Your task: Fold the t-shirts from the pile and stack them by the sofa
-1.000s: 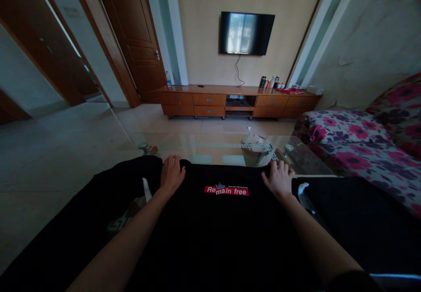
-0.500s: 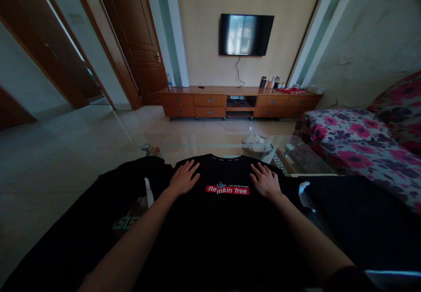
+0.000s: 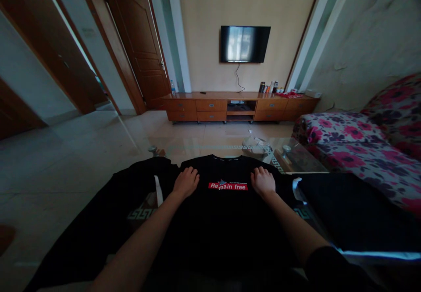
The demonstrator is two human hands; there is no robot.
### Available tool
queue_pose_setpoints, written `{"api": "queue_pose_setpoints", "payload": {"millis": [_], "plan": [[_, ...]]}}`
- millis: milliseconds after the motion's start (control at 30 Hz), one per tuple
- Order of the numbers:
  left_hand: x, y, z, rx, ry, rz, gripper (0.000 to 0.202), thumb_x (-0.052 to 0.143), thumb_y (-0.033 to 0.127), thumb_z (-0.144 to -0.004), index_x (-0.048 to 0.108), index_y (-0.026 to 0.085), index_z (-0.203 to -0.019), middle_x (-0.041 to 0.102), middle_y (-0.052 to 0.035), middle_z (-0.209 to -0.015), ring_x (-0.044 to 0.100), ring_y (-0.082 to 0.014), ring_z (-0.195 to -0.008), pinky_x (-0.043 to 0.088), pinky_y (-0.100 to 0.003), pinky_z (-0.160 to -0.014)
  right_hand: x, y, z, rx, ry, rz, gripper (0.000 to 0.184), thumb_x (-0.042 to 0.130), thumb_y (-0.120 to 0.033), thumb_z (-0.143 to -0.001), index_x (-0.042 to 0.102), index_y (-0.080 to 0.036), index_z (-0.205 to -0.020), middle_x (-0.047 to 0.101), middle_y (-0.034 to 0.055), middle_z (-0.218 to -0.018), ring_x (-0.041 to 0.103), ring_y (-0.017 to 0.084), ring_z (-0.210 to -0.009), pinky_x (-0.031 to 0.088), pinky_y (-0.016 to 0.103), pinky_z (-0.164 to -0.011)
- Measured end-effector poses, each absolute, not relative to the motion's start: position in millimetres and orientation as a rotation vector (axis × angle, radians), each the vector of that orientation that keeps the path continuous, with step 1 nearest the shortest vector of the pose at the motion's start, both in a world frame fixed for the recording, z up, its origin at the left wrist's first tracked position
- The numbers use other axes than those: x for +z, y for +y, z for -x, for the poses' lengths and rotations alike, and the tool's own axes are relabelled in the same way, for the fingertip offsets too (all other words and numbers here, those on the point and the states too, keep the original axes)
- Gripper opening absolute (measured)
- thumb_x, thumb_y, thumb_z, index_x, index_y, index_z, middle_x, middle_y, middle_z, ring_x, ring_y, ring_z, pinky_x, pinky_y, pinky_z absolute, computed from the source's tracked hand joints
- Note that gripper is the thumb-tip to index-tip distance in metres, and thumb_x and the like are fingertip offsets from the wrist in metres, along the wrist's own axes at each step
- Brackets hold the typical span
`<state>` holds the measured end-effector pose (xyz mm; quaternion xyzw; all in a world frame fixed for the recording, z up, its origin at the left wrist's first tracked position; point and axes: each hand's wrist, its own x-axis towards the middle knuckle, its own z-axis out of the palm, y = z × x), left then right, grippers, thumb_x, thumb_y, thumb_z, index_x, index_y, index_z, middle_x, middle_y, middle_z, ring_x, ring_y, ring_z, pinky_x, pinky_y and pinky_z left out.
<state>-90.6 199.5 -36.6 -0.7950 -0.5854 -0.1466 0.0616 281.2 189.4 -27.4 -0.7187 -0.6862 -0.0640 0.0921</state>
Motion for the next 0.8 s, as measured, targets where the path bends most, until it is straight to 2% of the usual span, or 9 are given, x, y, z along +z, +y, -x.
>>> {"api": "queue_pose_setpoints", "payload": {"millis": [67, 167, 233, 300, 367, 433, 533, 633, 800], "plan": [[-36, 182, 99, -0.446, -1.755, 2.431, 0.041, 0.036, 0.039, -0.102, 0.062, 0.019, -0.128, 0.061, -0.0141, -0.130, 0.057, -0.0271, -0.121, 0.042, -0.042, -0.104, -24, 176, -280, -0.106, -2.087, 2.146, 0.050, 0.030, -0.046, -0.104, 0.064, -0.017, -0.127, 0.061, 0.0164, -0.133, 0.051, 0.030, -0.128, 0.031, 0.046, -0.111], [-41, 151, 114, -0.501, -1.812, 2.387, 0.051, 0.036, 0.043, -0.102, 0.052, 0.019, -0.143, 0.048, -0.0152, -0.152, 0.042, -0.0298, -0.142, 0.031, -0.046, -0.117, -20, 148, -277, -0.039, -2.092, 2.195, 0.061, 0.031, -0.053, -0.102, 0.046, -0.020, -0.151, 0.037, 0.0143, -0.160, 0.028, 0.032, -0.148, 0.019, 0.053, -0.118], [-45, 130, 121, -0.508, -1.946, 2.354, 0.058, 0.035, 0.049, -0.101, 0.046, 0.018, -0.149, 0.041, -0.0165, -0.158, 0.036, -0.0320, -0.147, 0.029, -0.049, -0.118, -17, 125, -272, -0.020, -2.062, 2.224, 0.067, 0.030, -0.057, -0.102, 0.036, -0.022, -0.157, 0.021, 0.0120, -0.168, 0.016, 0.033, -0.153, 0.017, 0.056, -0.119], [-45, 111, 126, -0.481, -2.116, 2.312, 0.063, 0.034, 0.054, -0.100, 0.043, 0.017, -0.151, 0.037, -0.0175, -0.160, 0.035, -0.0339, -0.147, 0.030, -0.050, -0.117, -15, 103, -267, 0.028, -2.025, 2.257, 0.069, 0.027, -0.060, -0.101, 0.034, -0.023, -0.159, 0.014, 0.0108, -0.169, 0.012, 0.034, -0.154, 0.016, 0.058, -0.119], [-39, 94, 129, -0.484, -2.232, 2.219, 0.063, 0.035, 0.053, -0.099, 0.044, 0.018, -0.150, 0.035, -0.0166, -0.161, 0.033, -0.0338, -0.148, 0.029, -0.049, -0.117, -14, 82, -265, 0.084, -1.997, 2.286, 0.069, 0.026, -0.061, -0.101, 0.033, -0.025, -0.160, 0.011, 0.0091, -0.170, 0.010, 0.034, -0.155, 0.015, 0.058, -0.119], [-30, 81, 134, -0.563, -2.292, 2.049, 0.057, 0.037, 0.046, -0.099, 0.048, 0.016, -0.146, 0.038, -0.0169, -0.159, 0.034, -0.0326, -0.147, 0.029, -0.046, -0.117, -16, 65, -265, 0.112, -1.985, 2.294, 0.068, 0.025, -0.061, -0.101, 0.031, -0.027, -0.160, 0.010, 0.0073, -0.170, 0.008, 0.034, -0.155, 0.014, 0.058, -0.120], [-16, 67, 149, -0.717, -2.412, 1.679, 0.052, 0.042, 0.038, -0.095, 0.051, 0.012, -0.139, 0.044, -0.0212, -0.150, 0.042, -0.0352, -0.138, 0.038, -0.048, -0.109, -24, 47, -270, 0.151, -2.004, 2.287, 0.068, 0.023, -0.060, -0.102, 0.029, -0.027, -0.161, 0.013, 0.0059, -0.170, 0.009, 0.032, -0.155, 0.013, 0.054, -0.121], [-12, 64, 168, -0.734, -2.630, 1.406, 0.059, 0.050, 0.047, -0.089, 0.051, 0.010, -0.135, 0.048, -0.0245, -0.141, 0.046, -0.0412, -0.130, 0.044, -0.053, -0.100, -33, 39, -275, 0.163, -2.038, 2.281, 0.068, 0.022, -0.058, -0.103, 0.027, -0.026, -0.162, 0.016, 0.0058, -0.169, 0.009, 0.030, -0.156, 0.010, 0.051, -0.123], [-15, 84, 185, -0.789, -2.942, 1.278, 0.074, 0.051, 0.069, -0.082, 0.058, 0.010, -0.126, 0.051, -0.0289, -0.136, 0.047, -0.0468, -0.129, 0.044, -0.060, -0.098, -38, 40, -274, 0.134, -2.028, 2.288, 0.069, 0.024, -0.059, -0.102, 0.028, -0.024, -0.161, 0.017, 0.0075, -0.169, 0.009, 0.031, -0.155, 0.009, 0.053, -0.122]]}}
